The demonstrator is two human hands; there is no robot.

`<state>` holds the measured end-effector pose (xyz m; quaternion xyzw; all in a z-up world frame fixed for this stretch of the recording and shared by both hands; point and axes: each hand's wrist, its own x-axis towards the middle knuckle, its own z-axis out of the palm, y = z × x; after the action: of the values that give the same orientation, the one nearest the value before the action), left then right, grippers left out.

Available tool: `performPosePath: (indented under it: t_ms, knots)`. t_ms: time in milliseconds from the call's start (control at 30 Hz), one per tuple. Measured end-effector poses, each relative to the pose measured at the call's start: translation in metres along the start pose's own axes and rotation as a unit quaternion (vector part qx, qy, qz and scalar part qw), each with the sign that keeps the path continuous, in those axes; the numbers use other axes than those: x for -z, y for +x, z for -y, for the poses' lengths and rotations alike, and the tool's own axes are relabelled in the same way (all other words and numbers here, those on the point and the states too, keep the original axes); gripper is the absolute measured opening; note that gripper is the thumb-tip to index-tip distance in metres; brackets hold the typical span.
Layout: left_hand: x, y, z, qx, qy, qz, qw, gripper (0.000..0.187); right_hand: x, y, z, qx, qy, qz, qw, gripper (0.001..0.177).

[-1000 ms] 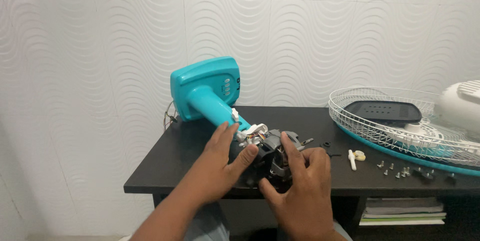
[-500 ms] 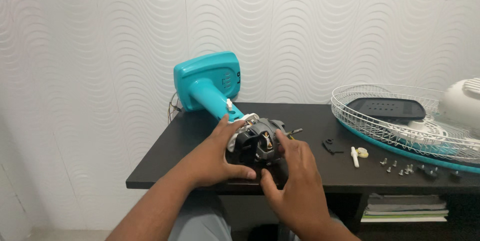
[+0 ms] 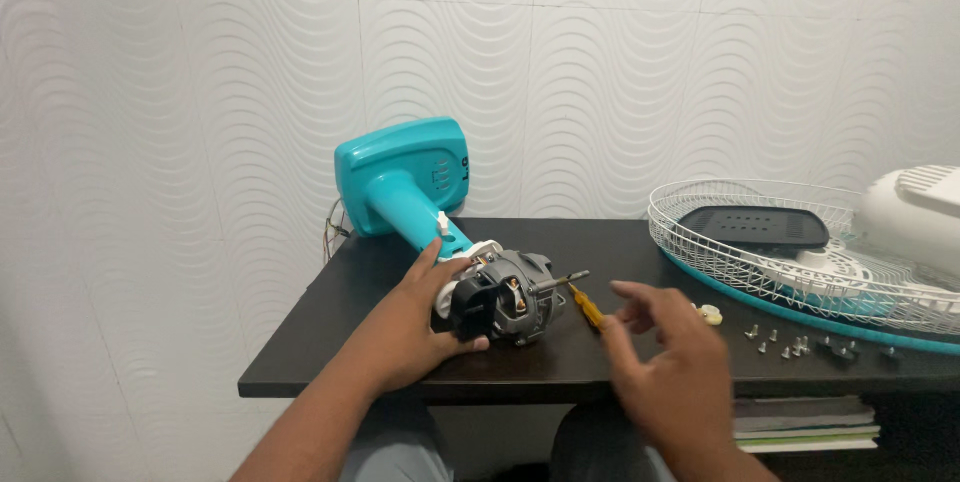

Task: The person assembles a teal electric fan by attaching the motor to the stand and securing it with screws. They use a screwdriver to tighten the screws and then attach a white plastic component to the motor shaft.

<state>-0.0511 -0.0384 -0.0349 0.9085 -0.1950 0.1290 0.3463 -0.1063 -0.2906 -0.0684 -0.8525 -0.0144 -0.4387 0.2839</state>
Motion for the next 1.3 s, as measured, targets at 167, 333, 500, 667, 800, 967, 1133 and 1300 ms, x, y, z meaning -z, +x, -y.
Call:
performPosePath:
  t_ms: [167, 333, 500, 667, 800, 967, 1133, 1300]
  knots:
    - [0.000, 0.003, 0.007, -0.009, -0.048, -0.009, 0.999, 0.105, 0.038, 0.019, -0.024, -0.221, -0.048, -0.005, 0.974, 0.036]
    - [-0.001, 0.006, 0.018, 0.030, -0.135, 0.020, 0.990, 0.103, 0.052, 0.029, -0.038, -0.293, -0.204, 0.167, 0.919, 0.041]
    - [0.000, 0.006, 0.026, -0.016, -0.159, -0.005, 0.987, 0.101, 0.049, 0.045, -0.043, -0.267, -0.266, 0.224, 0.899, 0.051]
    - [-0.006, 0.009, 0.035, -0.037, -0.180, -0.015, 0.983, 0.094, 0.046, 0.053, -0.059, -0.269, -0.300, 0.247, 0.881, 0.045]
    - [-0.007, 0.014, 0.041, -0.023, -0.199, -0.030, 0.979, 0.091, 0.046, 0.057, -0.065, -0.252, -0.304, 0.241, 0.887, 0.038]
    - [-0.001, 0.010, 0.025, -0.072, -0.160, -0.227, 0.958, 0.064, 0.057, 0.054, -0.074, -0.331, -0.183, 0.199, 0.904, 0.043]
    - [-0.011, -0.010, -0.033, -0.282, 0.075, -0.390, 0.873, 0.041, 0.086, 0.052, -0.085, -0.315, -0.134, 0.178, 0.922, 0.040]
    - [-0.070, 0.017, -0.119, -0.369, 0.003, -0.226, 0.901, 0.053, 0.101, 0.049, -0.085, -0.324, -0.105, 0.183, 0.922, 0.036]
